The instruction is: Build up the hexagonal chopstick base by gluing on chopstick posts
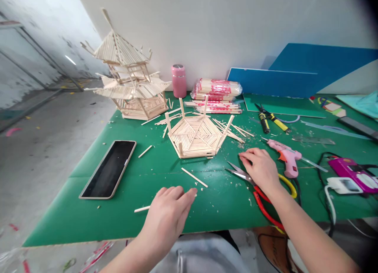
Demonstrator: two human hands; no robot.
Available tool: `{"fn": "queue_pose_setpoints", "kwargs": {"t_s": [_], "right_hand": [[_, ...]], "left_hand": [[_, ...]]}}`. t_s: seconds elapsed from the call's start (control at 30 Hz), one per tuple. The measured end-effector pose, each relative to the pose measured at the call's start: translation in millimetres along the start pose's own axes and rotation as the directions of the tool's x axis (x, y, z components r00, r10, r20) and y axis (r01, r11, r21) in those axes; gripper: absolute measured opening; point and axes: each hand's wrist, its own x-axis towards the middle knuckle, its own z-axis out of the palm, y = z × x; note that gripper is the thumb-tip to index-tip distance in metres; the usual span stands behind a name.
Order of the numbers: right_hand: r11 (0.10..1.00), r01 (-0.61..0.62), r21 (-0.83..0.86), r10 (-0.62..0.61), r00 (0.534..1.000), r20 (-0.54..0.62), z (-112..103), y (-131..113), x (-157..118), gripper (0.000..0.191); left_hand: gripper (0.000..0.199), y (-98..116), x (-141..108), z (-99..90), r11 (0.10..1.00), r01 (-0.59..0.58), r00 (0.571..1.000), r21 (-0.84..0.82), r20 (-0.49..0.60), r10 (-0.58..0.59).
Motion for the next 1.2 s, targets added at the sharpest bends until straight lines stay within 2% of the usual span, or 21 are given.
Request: {"fn": "queue_pose_setpoints", "kwargs": {"t_s": [0.1, 0.17, 0.27, 0.33, 0.4, 0.53, 0.63, 0.7, 0.77, 0.83, 0.9, 0.97, 1.03, 1.13, 1.2], "right_hand": [[1.0, -0.02, 0.015, 0.021, 0.999, -0.048, -11, -8, -4, 0.023], [0.996, -0.032, 0.087, 0.037, 0.998, -0.059, -22, -21, -11, 0.024], [0.93, -0.05, 0.365, 0.032, 0.998, 0.057, -36, -49, -28, 0.023], [0.873, -0.043, 0.485, -0.043, 0.985, 0.164, -40, -66, -40, 0.023], [0.834, -0.014, 0.552, -0.123, 0.97, 0.21, -40, -78, -51, 0.023], [0.791, 0.02, 0.611, -0.153, 0.974, 0.167, -37, -86, -60, 0.021], [0.784, 0.017, 0.62, -0.143, 0.978, 0.154, -38, -86, -59, 0.017], [0.795, 0.025, 0.606, -0.153, 0.975, 0.161, -41, -83, -57, 0.017], [0.832, 0.012, 0.555, -0.124, 0.978, 0.165, -45, -73, -54, 0.017], [0.883, -0.046, 0.467, -0.016, 0.992, 0.128, -48, -55, -52, 0.016], [0.922, -0.141, 0.362, 0.14, 0.99, 0.029, -47, -32, -49, 0.017], [0.937, -0.195, 0.291, 0.218, 0.975, -0.049, -44, -10, -46, 0.019], [0.945, -0.232, 0.231, 0.253, 0.965, -0.069, -38, 6, -42, 0.021], [0.945, -0.263, 0.192, 0.275, 0.961, -0.034, -29, 18, -36, 0.021], [0.947, -0.273, 0.167, 0.274, 0.962, 0.021, -25, 20, -33, 0.021]], "left_hand": [[0.03, 5, 0, 3.4, 0.999, -0.019, 1.0, 0.051, 0.023, 0.017], [0.03, 9, 4, 8.4, 0.997, -0.054, 0.998, 0.057, 0.045, 0.052], [0.027, 17, 15, 16.8, 0.99, -0.131, 0.99, 0.043, 0.067, 0.128], [0.024, 21, 23, 20.8, 0.985, -0.165, 0.985, 0.041, 0.052, 0.163], [0.024, 25, 30, 23.0, 0.981, -0.189, 0.982, 0.049, 0.016, 0.188], [0.03, 30, 37, 23.6, 0.973, -0.222, 0.969, 0.069, -0.097, 0.228], [0.034, 33, 40, 20.6, 0.969, -0.241, 0.96, 0.051, -0.136, 0.246], [0.029, 33, 40, 16.5, 0.968, -0.246, 0.952, 0.043, -0.177, 0.249], [0.023, 29, 38, 12.1, 0.975, -0.213, 0.935, 0.07, -0.274, 0.224], [0.022, 18, 34, 9.4, 0.986, -0.131, 0.902, 0.108, -0.399, 0.164], [0.019, 0, 30, 9.3, 0.993, -0.047, 0.868, 0.105, -0.487, 0.093], [0.018, -21, 29, 11.3, 0.994, 0.048, 0.883, 0.094, -0.469, 0.002], [0.021, -41, 32, 13.7, 0.988, 0.141, 0.894, 0.058, -0.437, -0.102], [0.028, -64, 43, 15.9, 0.967, 0.246, 0.906, -0.071, -0.336, -0.255], [0.031, -72, 51, 16.3, 0.955, 0.259, 0.91, -0.143, -0.295, -0.291]]}}
